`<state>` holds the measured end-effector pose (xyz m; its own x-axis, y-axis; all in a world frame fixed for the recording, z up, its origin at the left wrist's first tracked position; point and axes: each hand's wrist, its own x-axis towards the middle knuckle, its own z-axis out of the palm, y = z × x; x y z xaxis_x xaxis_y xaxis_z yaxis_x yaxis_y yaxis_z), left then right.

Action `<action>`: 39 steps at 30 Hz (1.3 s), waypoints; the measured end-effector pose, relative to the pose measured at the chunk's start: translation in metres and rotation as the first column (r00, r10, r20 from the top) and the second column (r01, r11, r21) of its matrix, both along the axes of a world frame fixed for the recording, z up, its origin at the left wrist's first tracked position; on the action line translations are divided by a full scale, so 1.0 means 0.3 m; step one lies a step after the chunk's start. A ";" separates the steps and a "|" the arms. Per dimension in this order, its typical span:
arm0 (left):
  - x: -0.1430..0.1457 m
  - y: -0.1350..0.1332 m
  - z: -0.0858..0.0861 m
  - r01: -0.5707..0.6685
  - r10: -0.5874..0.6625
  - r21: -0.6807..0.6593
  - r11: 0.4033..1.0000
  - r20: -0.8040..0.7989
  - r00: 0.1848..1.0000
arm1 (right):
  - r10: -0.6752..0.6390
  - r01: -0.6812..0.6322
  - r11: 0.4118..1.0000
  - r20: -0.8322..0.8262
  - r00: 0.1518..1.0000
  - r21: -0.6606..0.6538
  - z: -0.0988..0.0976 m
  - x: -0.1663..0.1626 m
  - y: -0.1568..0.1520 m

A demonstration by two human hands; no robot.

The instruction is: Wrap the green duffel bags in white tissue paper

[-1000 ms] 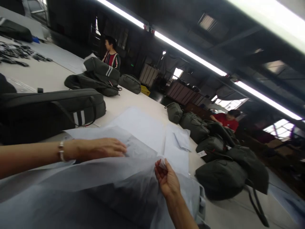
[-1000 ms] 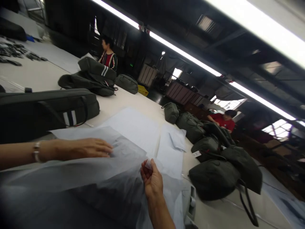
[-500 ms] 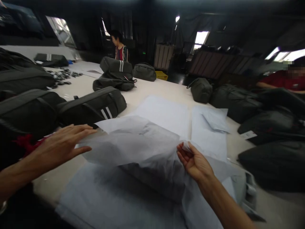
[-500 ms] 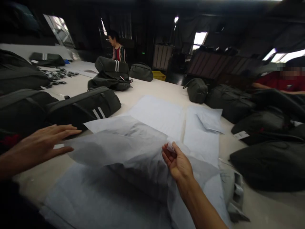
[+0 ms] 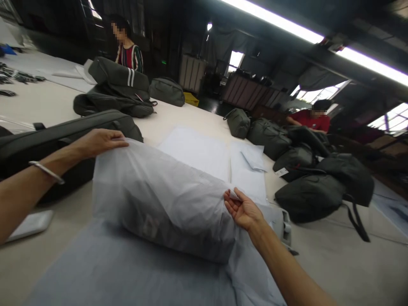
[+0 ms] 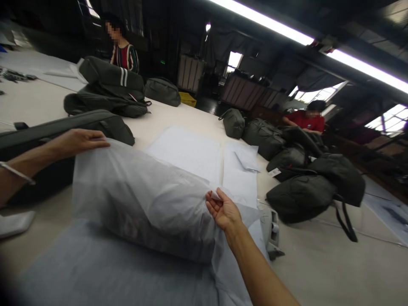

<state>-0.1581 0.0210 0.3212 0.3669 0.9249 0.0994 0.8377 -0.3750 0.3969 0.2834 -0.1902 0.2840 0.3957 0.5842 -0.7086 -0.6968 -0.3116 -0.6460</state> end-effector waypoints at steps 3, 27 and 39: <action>0.053 0.084 -0.030 -0.001 0.015 0.100 0.995 -0.140 0.990 | -0.002 0.004 0.999 0.048 0.999 -0.039 0.000 -0.003 0.014; 0.991 -0.555 -0.298 0.651 -0.658 0.276 0.707 -0.081 0.749 | 0.127 -0.215 0.939 0.308 0.943 0.270 0.007 0.199 -0.072; 1.037 -0.562 -0.304 0.537 -0.533 0.251 0.805 -0.090 0.841 | 0.150 0.173 0.957 0.907 0.394 -0.234 -0.402 0.930 -0.682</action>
<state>0.1530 -0.1477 0.2300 0.7992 0.5234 0.2953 0.4792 -0.8516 0.2126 0.5625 -0.3948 0.1635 0.8967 0.4418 -0.0263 0.2547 -0.5637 -0.7857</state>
